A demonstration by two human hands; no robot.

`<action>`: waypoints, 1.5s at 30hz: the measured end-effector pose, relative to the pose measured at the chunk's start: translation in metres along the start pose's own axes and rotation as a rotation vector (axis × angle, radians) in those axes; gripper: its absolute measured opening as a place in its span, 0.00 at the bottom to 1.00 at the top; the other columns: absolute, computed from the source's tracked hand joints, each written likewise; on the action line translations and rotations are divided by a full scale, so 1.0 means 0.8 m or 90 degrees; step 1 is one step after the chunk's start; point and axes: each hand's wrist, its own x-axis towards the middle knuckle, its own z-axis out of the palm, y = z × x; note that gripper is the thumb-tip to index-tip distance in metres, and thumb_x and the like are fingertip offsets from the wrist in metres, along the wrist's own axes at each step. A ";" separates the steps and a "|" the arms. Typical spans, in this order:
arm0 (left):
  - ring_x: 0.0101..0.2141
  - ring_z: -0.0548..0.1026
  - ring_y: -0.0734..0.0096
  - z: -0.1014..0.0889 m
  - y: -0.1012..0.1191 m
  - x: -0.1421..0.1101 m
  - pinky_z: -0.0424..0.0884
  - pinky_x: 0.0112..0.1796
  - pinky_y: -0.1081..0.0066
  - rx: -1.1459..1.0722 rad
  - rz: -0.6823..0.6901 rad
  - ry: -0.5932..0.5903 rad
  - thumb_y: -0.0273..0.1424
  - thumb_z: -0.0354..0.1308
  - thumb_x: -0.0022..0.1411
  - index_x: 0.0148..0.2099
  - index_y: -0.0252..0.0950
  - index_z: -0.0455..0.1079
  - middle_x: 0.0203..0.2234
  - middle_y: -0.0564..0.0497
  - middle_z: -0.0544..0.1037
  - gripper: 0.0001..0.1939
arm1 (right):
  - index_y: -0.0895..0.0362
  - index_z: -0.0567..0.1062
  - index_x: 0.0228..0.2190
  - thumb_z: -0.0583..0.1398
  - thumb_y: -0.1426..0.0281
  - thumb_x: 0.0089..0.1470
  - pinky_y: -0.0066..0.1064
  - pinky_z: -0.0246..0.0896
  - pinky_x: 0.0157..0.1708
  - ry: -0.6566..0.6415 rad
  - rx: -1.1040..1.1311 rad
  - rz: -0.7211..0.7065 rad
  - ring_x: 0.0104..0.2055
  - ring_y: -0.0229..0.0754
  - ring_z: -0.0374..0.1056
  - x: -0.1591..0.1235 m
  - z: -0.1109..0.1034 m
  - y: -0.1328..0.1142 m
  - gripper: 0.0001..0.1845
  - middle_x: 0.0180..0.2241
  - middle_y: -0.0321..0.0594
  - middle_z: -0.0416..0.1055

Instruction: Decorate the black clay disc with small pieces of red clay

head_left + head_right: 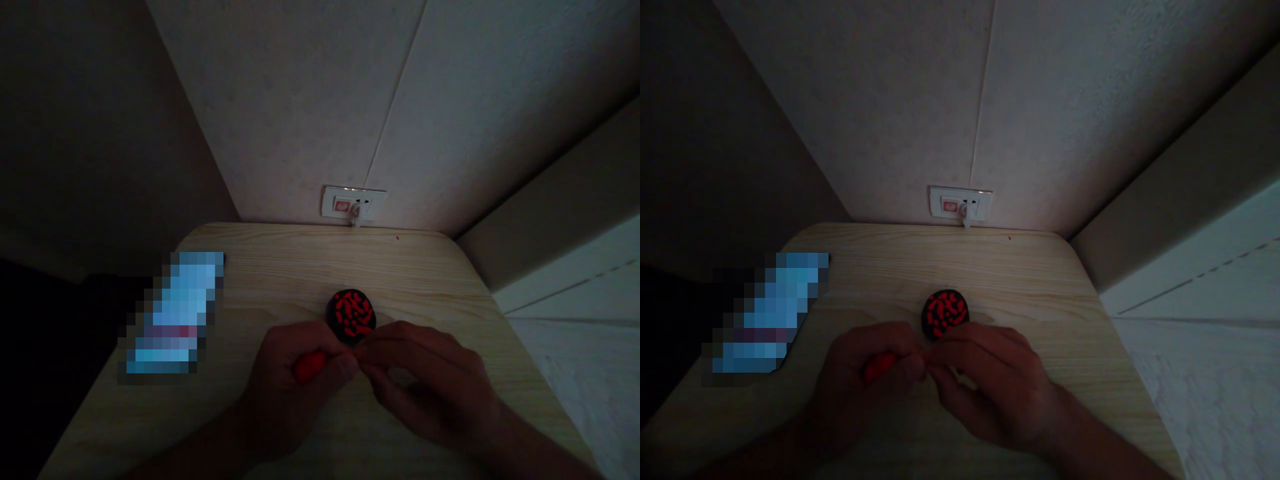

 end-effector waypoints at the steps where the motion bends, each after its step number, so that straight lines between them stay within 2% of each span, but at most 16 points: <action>1: 0.22 0.69 0.78 0.000 0.000 0.000 0.64 0.25 0.78 0.007 0.005 -0.001 0.26 0.63 0.61 0.26 0.34 0.75 0.19 0.55 0.74 0.10 | 0.61 0.78 0.39 0.64 0.81 0.56 0.26 0.76 0.33 -0.006 0.007 0.008 0.34 0.39 0.79 0.000 0.002 0.000 0.08 0.32 0.43 0.82; 6: 0.22 0.68 0.78 0.001 -0.003 -0.004 0.63 0.26 0.77 0.013 0.028 -0.011 0.26 0.62 0.61 0.26 0.34 0.74 0.20 0.56 0.73 0.10 | 0.58 0.75 0.36 0.62 0.82 0.55 0.27 0.73 0.29 0.006 0.039 0.030 0.30 0.39 0.75 0.002 0.009 -0.003 0.08 0.28 0.40 0.77; 10: 0.23 0.70 0.78 0.001 -0.002 -0.005 0.64 0.26 0.77 0.009 0.032 -0.026 0.26 0.61 0.63 0.27 0.34 0.74 0.20 0.55 0.74 0.10 | 0.59 0.76 0.38 0.62 0.82 0.54 0.28 0.73 0.29 -0.010 0.075 0.038 0.31 0.39 0.74 0.004 0.006 -0.004 0.10 0.30 0.42 0.77; 15: 0.22 0.70 0.78 0.001 -0.001 -0.002 0.64 0.27 0.77 0.041 0.060 -0.004 0.25 0.61 0.62 0.27 0.34 0.74 0.20 0.55 0.73 0.10 | 0.59 0.76 0.38 0.62 0.81 0.55 0.27 0.72 0.28 -0.014 0.119 0.056 0.29 0.38 0.74 0.005 0.003 -0.004 0.09 0.29 0.41 0.78; 21: 0.21 0.71 0.78 0.004 0.000 0.000 0.67 0.26 0.79 0.072 0.101 0.004 0.22 0.62 0.57 0.26 0.33 0.74 0.20 0.54 0.75 0.07 | 0.58 0.75 0.38 0.62 0.82 0.52 0.27 0.74 0.28 0.019 0.013 0.003 0.29 0.40 0.77 0.000 0.009 -0.006 0.11 0.29 0.41 0.79; 28: 0.21 0.73 0.78 0.007 0.000 0.002 0.70 0.26 0.79 0.113 0.133 0.040 0.20 0.64 0.52 0.26 0.34 0.75 0.20 0.54 0.79 0.06 | 0.56 0.75 0.38 0.61 0.81 0.52 0.28 0.75 0.30 0.022 -0.036 -0.013 0.31 0.41 0.79 -0.002 0.009 -0.007 0.12 0.31 0.40 0.81; 37: 0.20 0.74 0.78 0.009 0.002 0.001 0.70 0.25 0.81 0.107 0.110 0.079 0.20 0.62 0.48 0.26 0.34 0.74 0.20 0.55 0.78 0.05 | 0.58 0.77 0.36 0.64 0.82 0.51 0.24 0.73 0.27 0.041 0.067 0.046 0.28 0.37 0.77 0.002 0.010 -0.010 0.11 0.29 0.40 0.80; 45: 0.21 0.73 0.78 0.009 0.001 -0.002 0.69 0.25 0.81 0.073 0.073 0.043 0.22 0.63 0.49 0.27 0.34 0.74 0.20 0.55 0.78 0.03 | 0.57 0.74 0.35 0.62 0.82 0.52 0.26 0.69 0.24 0.018 0.099 0.072 0.26 0.37 0.73 0.001 0.010 -0.011 0.10 0.26 0.39 0.76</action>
